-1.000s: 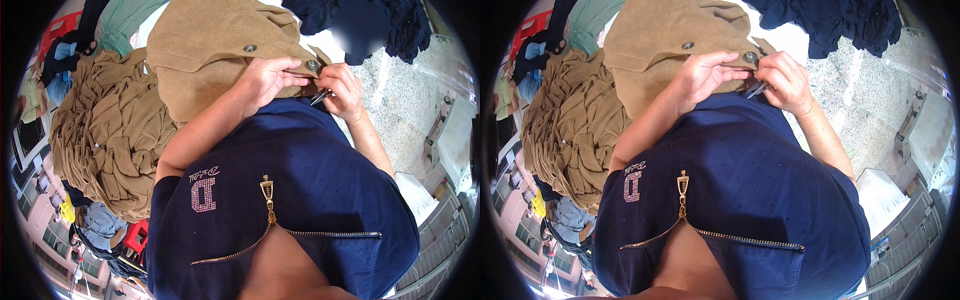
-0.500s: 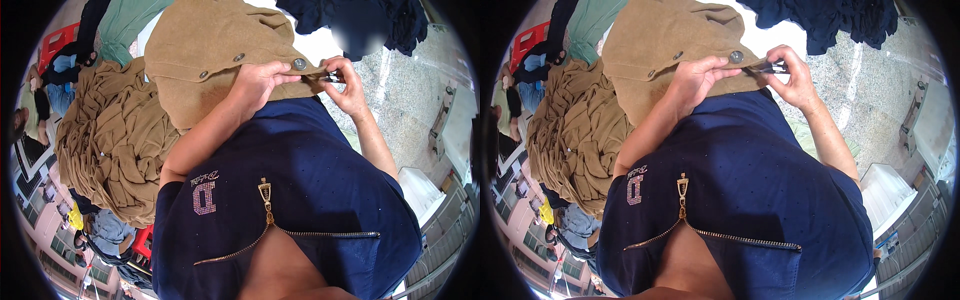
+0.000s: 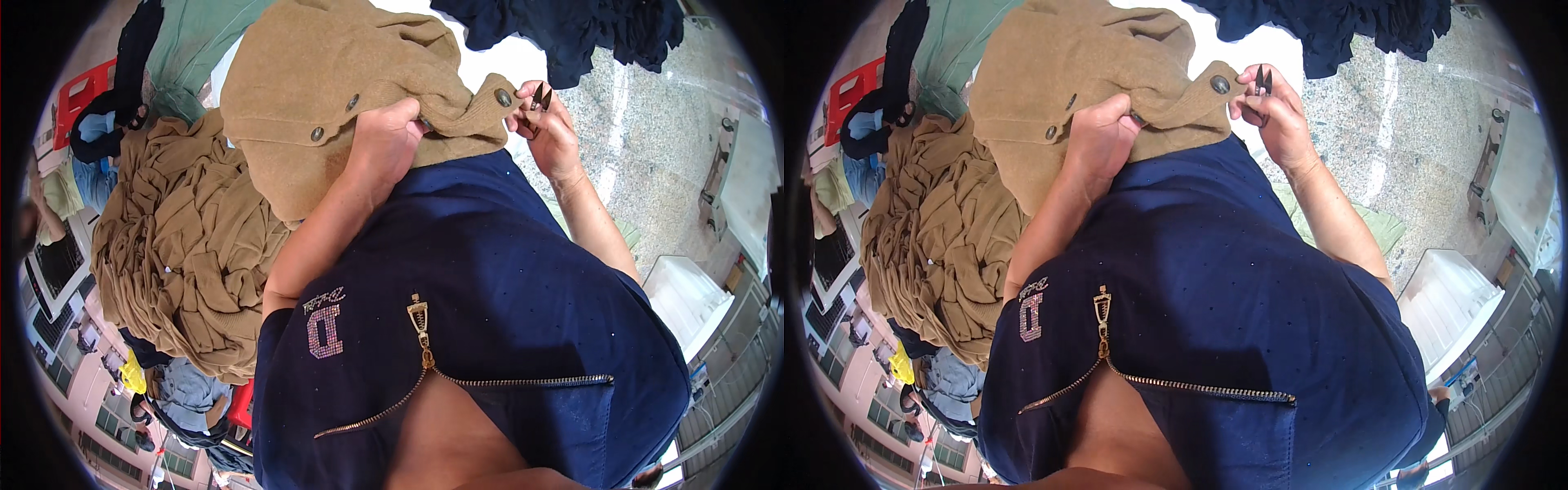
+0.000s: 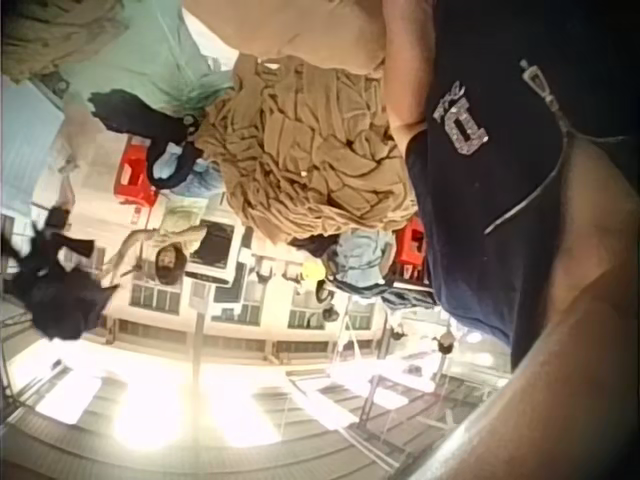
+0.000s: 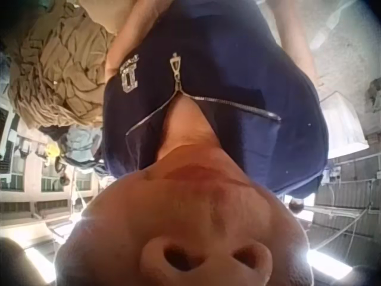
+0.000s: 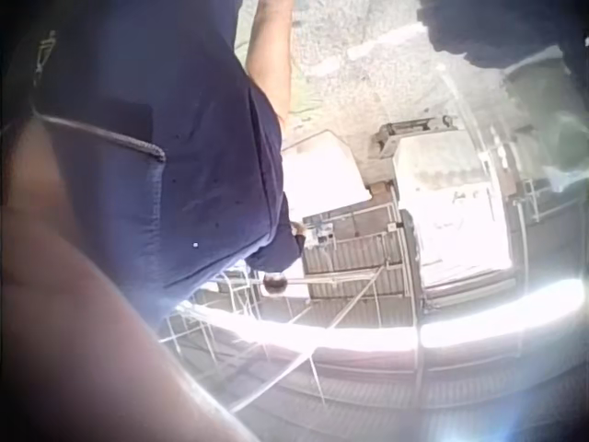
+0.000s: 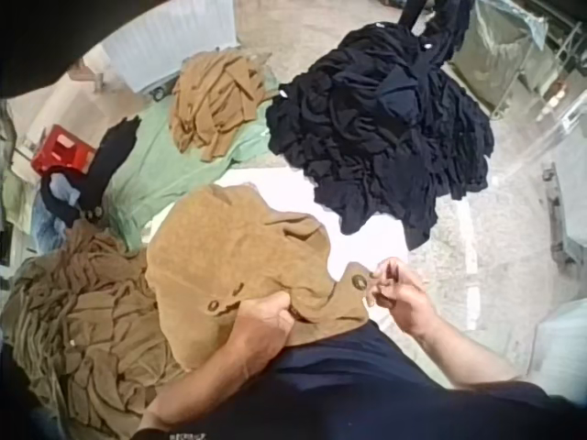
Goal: Trimming excess threads from brown garments using small scissors.
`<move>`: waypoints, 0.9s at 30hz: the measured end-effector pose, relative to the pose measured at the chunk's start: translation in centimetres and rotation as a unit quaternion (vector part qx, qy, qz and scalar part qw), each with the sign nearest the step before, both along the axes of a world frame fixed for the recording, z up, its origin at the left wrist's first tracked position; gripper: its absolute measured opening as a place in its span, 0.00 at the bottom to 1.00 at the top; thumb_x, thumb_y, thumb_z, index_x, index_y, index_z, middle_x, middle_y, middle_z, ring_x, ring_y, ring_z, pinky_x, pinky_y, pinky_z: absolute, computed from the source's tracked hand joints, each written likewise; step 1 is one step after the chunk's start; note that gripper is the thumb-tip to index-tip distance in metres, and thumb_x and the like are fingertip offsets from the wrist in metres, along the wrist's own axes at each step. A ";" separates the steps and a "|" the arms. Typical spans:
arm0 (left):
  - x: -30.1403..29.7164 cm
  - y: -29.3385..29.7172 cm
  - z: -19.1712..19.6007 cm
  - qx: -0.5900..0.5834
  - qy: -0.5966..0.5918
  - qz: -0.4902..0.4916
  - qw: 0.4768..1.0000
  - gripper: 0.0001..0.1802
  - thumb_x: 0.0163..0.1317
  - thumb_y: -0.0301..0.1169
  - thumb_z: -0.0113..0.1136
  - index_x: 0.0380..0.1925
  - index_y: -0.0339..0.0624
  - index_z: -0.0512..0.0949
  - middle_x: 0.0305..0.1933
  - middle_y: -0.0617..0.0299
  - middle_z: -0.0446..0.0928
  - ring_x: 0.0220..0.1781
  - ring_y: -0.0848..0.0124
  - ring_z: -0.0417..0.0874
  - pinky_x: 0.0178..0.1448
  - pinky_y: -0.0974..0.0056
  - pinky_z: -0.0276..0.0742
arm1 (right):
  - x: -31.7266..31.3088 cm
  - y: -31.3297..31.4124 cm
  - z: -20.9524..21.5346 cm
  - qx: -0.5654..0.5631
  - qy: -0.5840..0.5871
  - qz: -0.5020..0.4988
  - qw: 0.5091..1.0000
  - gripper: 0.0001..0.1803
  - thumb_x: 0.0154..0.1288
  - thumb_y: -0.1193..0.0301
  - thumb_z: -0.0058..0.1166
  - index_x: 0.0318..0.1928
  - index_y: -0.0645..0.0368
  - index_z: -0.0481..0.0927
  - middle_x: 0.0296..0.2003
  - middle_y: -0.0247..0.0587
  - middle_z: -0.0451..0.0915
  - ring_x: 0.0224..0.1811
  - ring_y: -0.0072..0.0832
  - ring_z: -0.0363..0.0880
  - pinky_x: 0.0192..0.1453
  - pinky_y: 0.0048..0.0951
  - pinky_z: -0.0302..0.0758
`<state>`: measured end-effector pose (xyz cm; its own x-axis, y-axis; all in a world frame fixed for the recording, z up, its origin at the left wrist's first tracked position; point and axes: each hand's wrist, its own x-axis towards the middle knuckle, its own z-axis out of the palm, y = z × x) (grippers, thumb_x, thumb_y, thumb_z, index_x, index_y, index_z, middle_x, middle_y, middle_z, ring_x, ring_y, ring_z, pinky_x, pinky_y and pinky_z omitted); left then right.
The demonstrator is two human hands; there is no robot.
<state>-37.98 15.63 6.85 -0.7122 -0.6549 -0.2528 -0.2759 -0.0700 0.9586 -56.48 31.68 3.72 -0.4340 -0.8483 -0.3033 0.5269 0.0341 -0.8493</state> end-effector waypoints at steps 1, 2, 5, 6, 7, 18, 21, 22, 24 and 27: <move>0.1 -0.1 0.1 0.000 0.001 -0.001 1.000 0.06 0.61 0.16 0.50 0.24 0.31 0.72 0.25 0.59 0.76 0.31 0.76 0.70 0.41 0.68 0.74 | 0.1 -0.1 0.2 0.003 0.005 -0.006 1.000 0.15 0.57 0.72 0.49 0.46 0.57 0.72 0.32 0.32 0.74 0.34 0.20 0.76 0.34 0.17 0.60; 0.2 -0.2 0.3 -0.043 -0.028 -0.025 0.998 0.06 0.62 0.17 0.49 0.26 0.31 0.74 0.27 0.60 0.77 0.32 0.77 0.71 0.42 0.68 0.75 | 0.1 -0.1 0.2 0.003 0.007 -0.008 1.000 0.15 0.57 0.72 0.49 0.46 0.57 0.72 0.32 0.32 0.74 0.34 0.20 0.76 0.34 0.17 0.60; 0.6 -0.6 -0.7 -0.101 -0.045 -0.053 0.993 0.06 0.62 0.17 0.50 0.29 0.31 0.77 0.28 0.60 0.78 0.34 0.77 0.74 0.43 0.68 0.76 | 0.0 -0.3 0.5 0.003 0.043 -0.008 0.999 0.13 0.58 0.72 0.49 0.46 0.56 0.72 0.31 0.31 0.75 0.34 0.20 0.76 0.34 0.18 0.61; 0.6 -0.6 -1.1 -0.115 -0.036 -0.053 0.991 0.06 0.62 0.18 0.50 0.31 0.32 0.78 0.29 0.59 0.78 0.34 0.76 0.75 0.43 0.68 0.76 | 0.1 -0.5 0.9 0.001 0.040 -0.016 0.999 0.12 0.59 0.71 0.51 0.45 0.55 0.73 0.32 0.31 0.75 0.34 0.19 0.76 0.34 0.17 0.61; 0.6 -0.4 -1.4 -0.116 -0.035 -0.054 0.991 0.06 0.62 0.18 0.50 0.31 0.32 0.78 0.29 0.59 0.78 0.34 0.76 0.75 0.43 0.68 0.76 | 0.2 -0.6 1.1 0.000 0.037 -0.023 0.999 0.11 0.60 0.70 0.53 0.44 0.55 0.73 0.32 0.31 0.76 0.34 0.19 0.76 0.35 0.17 0.61; 0.4 -0.7 -0.7 -0.013 -0.096 -0.020 0.995 0.06 0.57 0.17 0.50 0.30 0.32 0.77 0.29 0.51 0.79 0.35 0.70 0.79 0.42 0.66 0.76 | 0.5 -1.6 1.6 -0.048 0.085 -0.071 0.993 0.09 0.60 0.82 0.58 0.39 0.57 0.75 0.37 0.30 0.74 0.37 0.19 0.76 0.45 0.21 0.73; 0.6 -0.9 -0.6 -0.013 -0.031 0.005 0.999 0.07 0.57 0.16 0.48 0.27 0.33 0.76 0.27 0.55 0.78 0.35 0.71 0.79 0.43 0.67 0.76 | 0.2 -2.2 1.7 -0.037 0.135 -0.060 0.988 0.07 0.57 0.83 0.57 0.34 0.59 0.75 0.36 0.30 0.74 0.36 0.17 0.73 0.45 0.21 0.70; 0.6 -0.6 -1.2 0.061 0.004 -0.016 0.998 0.07 0.58 0.16 0.49 0.28 0.33 0.77 0.29 0.56 0.79 0.36 0.71 0.79 0.45 0.67 0.77 | 0.0 -2.0 1.9 -0.008 0.156 -0.070 0.985 0.06 0.56 0.81 0.58 0.33 0.58 0.76 0.35 0.29 0.74 0.36 0.17 0.71 0.45 0.21 0.69; 0.3 -1.0 -2.6 0.223 -0.032 -0.070 0.972 0.06 0.59 0.19 0.52 0.34 0.32 0.79 0.36 0.59 0.80 0.40 0.71 0.80 0.50 0.67 0.77 | -2.5 -1.2 0.2 0.071 0.226 -0.054 0.970 0.05 0.57 0.80 0.55 0.34 0.58 0.77 0.33 0.28 0.76 0.37 0.18 0.72 0.46 0.22 0.69; -0.4 -0.4 -1.3 0.236 0.038 -0.188 0.953 0.20 0.61 0.29 0.60 0.51 0.28 0.75 0.51 0.55 0.78 0.53 0.68 0.78 0.58 0.65 0.75 | -7.4 0.5 -4.1 0.242 0.415 -0.089 0.873 0.09 0.61 0.77 0.55 0.43 0.63 0.79 0.42 0.38 0.80 0.43 0.26 0.78 0.49 0.28 0.73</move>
<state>-38.37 15.20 5.57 -0.9020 -0.1767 -0.3939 -0.2972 -0.4075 0.8635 -63.91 32.17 -0.40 -0.7866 -0.6043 -0.1267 -0.2283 0.4753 -0.8497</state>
